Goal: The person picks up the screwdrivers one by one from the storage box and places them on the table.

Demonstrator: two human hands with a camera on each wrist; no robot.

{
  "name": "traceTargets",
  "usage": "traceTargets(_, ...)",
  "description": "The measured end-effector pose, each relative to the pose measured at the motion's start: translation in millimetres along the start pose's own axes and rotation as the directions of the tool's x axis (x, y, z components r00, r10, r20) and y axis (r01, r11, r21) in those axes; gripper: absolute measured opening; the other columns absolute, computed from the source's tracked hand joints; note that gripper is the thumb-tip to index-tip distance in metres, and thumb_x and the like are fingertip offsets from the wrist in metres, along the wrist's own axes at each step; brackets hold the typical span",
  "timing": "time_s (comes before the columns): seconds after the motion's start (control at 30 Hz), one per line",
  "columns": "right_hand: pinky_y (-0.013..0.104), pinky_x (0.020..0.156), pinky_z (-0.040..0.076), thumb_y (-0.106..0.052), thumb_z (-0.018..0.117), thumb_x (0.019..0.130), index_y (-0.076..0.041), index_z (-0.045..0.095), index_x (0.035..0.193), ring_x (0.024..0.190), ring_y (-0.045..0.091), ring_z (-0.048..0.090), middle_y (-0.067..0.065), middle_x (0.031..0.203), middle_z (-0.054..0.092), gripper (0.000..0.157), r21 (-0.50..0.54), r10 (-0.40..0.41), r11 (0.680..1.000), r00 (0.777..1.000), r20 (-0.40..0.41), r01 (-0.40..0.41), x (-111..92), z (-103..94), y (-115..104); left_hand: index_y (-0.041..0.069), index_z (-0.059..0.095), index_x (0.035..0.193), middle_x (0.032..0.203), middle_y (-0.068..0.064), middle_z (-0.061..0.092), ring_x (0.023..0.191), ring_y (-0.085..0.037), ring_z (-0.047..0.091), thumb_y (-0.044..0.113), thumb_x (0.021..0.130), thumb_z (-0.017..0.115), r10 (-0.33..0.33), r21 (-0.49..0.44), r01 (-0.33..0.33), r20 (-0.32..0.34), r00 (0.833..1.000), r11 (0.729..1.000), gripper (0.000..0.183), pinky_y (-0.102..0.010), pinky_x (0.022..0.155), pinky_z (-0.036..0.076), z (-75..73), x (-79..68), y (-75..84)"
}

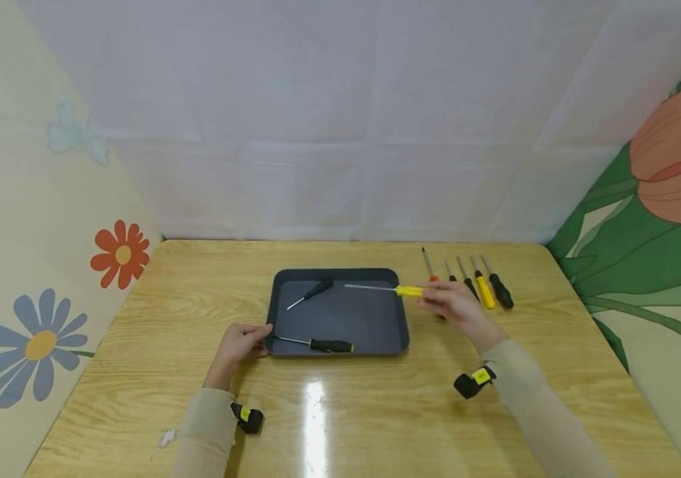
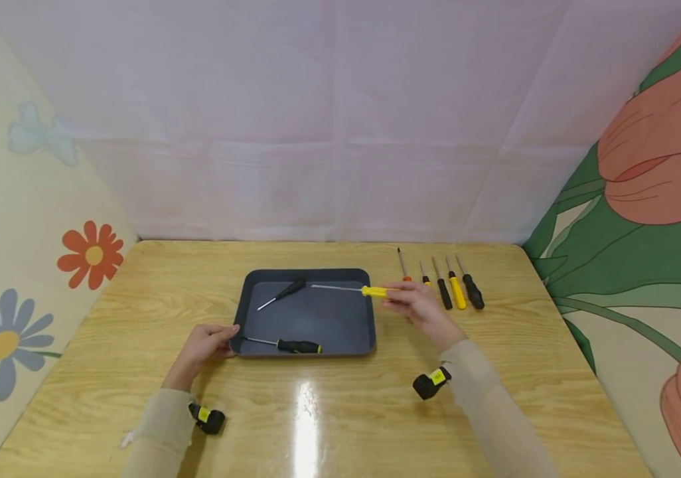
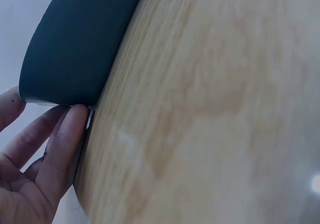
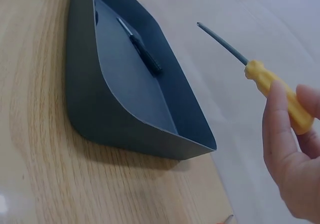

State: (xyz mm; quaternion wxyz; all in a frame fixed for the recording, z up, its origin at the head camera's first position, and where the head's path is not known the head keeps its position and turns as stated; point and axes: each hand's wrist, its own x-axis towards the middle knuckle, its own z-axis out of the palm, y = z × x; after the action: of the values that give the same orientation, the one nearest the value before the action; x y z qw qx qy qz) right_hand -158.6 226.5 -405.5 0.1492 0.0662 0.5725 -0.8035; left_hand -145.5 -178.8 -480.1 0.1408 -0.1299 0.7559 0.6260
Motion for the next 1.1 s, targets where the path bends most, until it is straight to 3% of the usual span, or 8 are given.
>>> traceTargets(0.17, 0.027, 0.075, 0.054, 0.009, 0.057, 0.084, -0.01, 0.07, 0.081, 0.075, 0.018, 0.065, 0.007, 0.088, 0.063, 0.023, 0.061, 0.0, 0.998, 1.0, -0.029, 0.002, -1, -6.1, -3, -0.016, 0.061, 0.102, 0.073, -0.006, 0.062, 0.058, -0.012, 0.058, 0.014, 0.087, 0.061, 0.008, 0.011, -0.008, 0.013, 1.0, 1.0, 0.033, -0.027, 0.059, 0.055, -0.6, -0.8, 0.7)
traceTargets(0.57, 0.025, 0.073, 0.054, 0.01, 0.049, 0.089, -0.007, 0.069, 0.082, 0.076, 0.02, 0.065, 0.009, 0.086, 0.063, 0.027, 0.147, -0.004, 0.989, 1.0, -0.005, 0.005, -8, -23.4, -11, -0.016, 0.062, 0.1, 0.07, -0.007, 0.061, 0.056, -0.012, 0.059, 0.013, 0.086, 0.062, -0.004, 0.007, 0.004, 0.005, 1.0, 1.0, 0.032, -0.027, 0.056, 0.055, -0.2, -1.1, 0.4)
traceTargets(0.83, 0.023, 0.073, 0.053, 0.007, 0.05, 0.089, -0.008, 0.069, 0.084, 0.079, 0.018, 0.065, 0.009, 0.087, 0.063, 0.025, 0.116, -0.002, 0.993, 1.0, -0.031, 0.005, -12, -31.5, -15, -0.016, 0.061, 0.101, 0.068, -0.005, 0.06, 0.056, -0.012, 0.058, 0.013, 0.087, 0.061, 0.004, 0.012, -0.004, 0.012, 1.0, 1.0, 0.033, -0.026, 0.056, 0.055, -1.8, 0.3, 0.3)
traceTargets(1.1, 0.024, 0.074, 0.053, 0.01, 0.048, 0.089, -0.006, 0.07, 0.081, 0.079, 0.019, 0.064, 0.007, 0.087, 0.064, 0.028, 0.172, -0.02, 0.985, 0.999, -0.048, 0.028, -15, -41.4, -17, -0.016, 0.061, 0.101, 0.069, -0.005, 0.06, 0.056, -0.012, 0.058, 0.014, 0.087, 0.062, 0.002, 0.02, -0.003, 0.012, 1.0, 1.0, 0.033, -0.026, 0.056, 0.055, -1.3, 0.6, -0.1)
